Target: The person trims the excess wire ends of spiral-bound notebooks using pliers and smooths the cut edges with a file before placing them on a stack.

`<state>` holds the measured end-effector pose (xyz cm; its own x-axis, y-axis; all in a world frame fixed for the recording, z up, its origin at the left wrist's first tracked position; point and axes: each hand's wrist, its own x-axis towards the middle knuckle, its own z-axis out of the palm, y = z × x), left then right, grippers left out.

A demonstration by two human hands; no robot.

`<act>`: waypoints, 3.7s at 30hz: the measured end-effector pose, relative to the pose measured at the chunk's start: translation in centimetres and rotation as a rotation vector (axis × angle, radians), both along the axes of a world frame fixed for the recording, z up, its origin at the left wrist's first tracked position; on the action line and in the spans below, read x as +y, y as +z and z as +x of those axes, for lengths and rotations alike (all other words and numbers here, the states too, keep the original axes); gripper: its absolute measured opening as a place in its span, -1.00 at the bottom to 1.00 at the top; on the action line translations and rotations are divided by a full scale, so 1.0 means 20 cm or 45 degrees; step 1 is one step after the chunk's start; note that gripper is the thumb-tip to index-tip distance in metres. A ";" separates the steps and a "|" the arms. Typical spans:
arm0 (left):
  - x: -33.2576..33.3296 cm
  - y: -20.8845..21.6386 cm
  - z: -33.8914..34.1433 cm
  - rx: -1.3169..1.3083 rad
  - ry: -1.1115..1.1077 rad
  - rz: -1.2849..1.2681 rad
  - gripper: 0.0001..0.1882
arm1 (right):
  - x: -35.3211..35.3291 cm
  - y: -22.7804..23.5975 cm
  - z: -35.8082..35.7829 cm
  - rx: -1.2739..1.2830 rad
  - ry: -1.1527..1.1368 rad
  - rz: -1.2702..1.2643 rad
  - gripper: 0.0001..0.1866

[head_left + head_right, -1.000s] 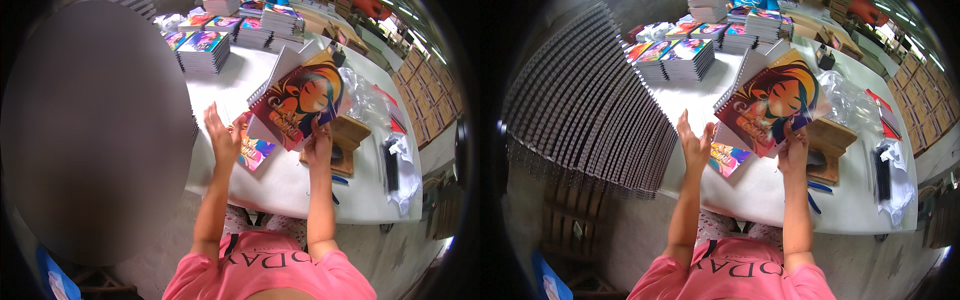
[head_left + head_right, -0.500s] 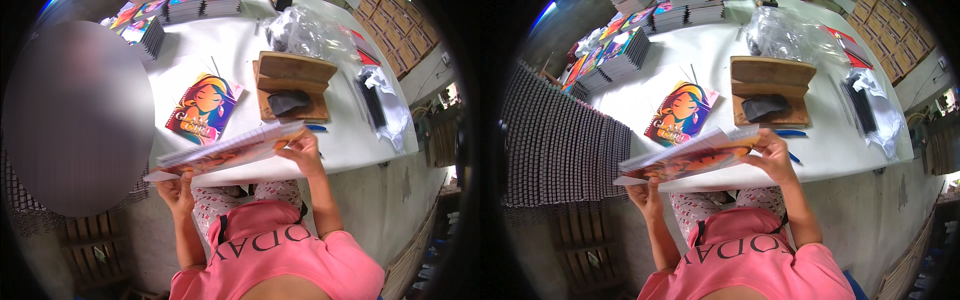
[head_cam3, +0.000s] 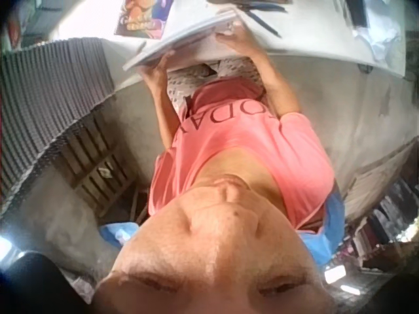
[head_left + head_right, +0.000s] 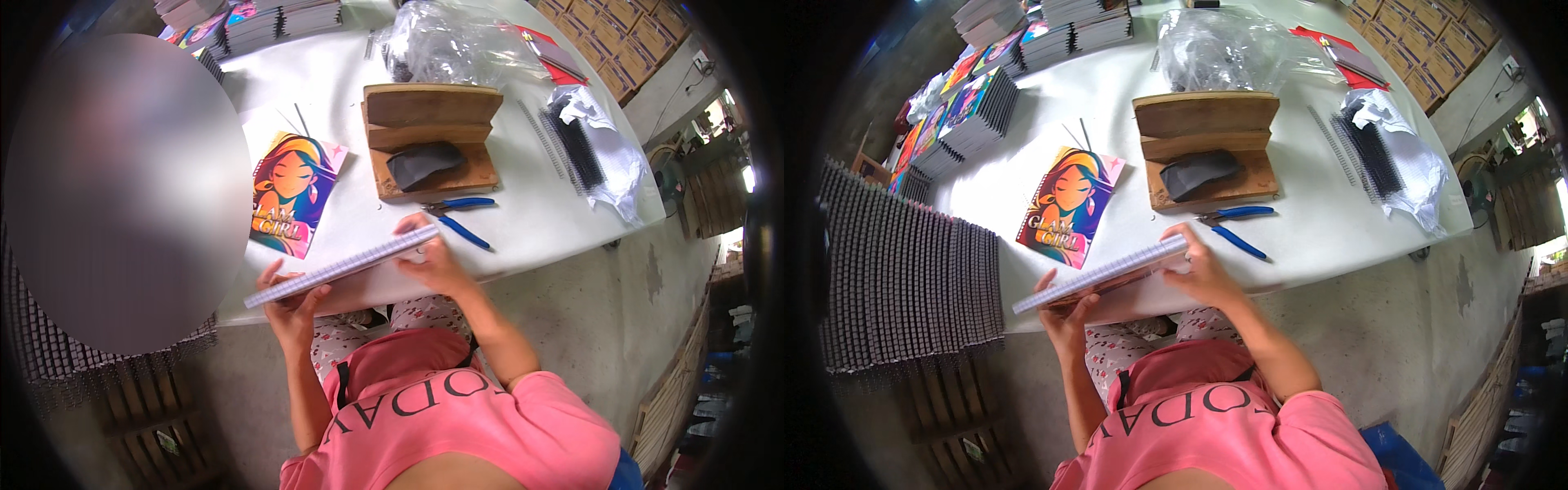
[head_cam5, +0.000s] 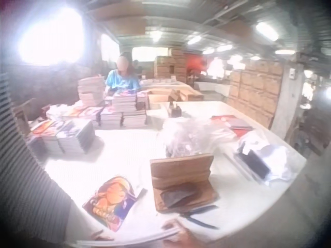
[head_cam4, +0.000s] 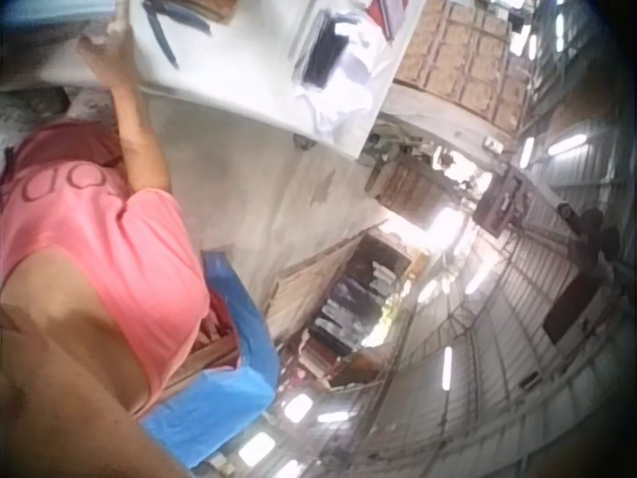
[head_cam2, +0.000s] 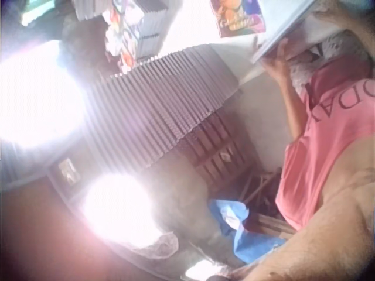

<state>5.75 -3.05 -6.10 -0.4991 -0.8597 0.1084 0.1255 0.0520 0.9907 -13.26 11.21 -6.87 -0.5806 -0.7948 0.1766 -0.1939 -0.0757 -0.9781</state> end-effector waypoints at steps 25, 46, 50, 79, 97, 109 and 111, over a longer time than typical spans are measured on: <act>0.05 0.40 -0.20 -0.721 0.004 -1.810 -0.83 | 0.24 -0.01 -1.57 1.293 -1.170 1.222 -0.71; 0.21 0.20 -0.38 -0.491 0.563 -1.535 -0.43 | 0.07 0.56 -0.09 0.563 0.102 0.037 -0.78; 0.21 0.20 -0.36 -0.503 0.522 -1.495 -0.43 | 0.10 0.57 -0.12 0.619 0.336 0.191 -0.83; 0.17 0.29 -0.21 -0.467 0.363 -1.367 -0.50 | -0.04 0.27 -0.51 0.072 0.275 -0.196 -0.72; 0.11 0.24 -0.19 -0.360 0.248 -1.259 -0.17 | -0.25 0.53 -0.22 0.316 0.790 -0.210 -0.77; -0.13 0.39 -0.06 -0.612 0.341 -1.194 -0.33 | -0.34 0.53 -0.13 0.155 0.852 -0.296 -0.80; -0.10 0.38 -0.09 -0.490 0.343 -1.226 -0.35 | -0.40 0.53 -0.14 0.357 0.551 -0.018 -0.81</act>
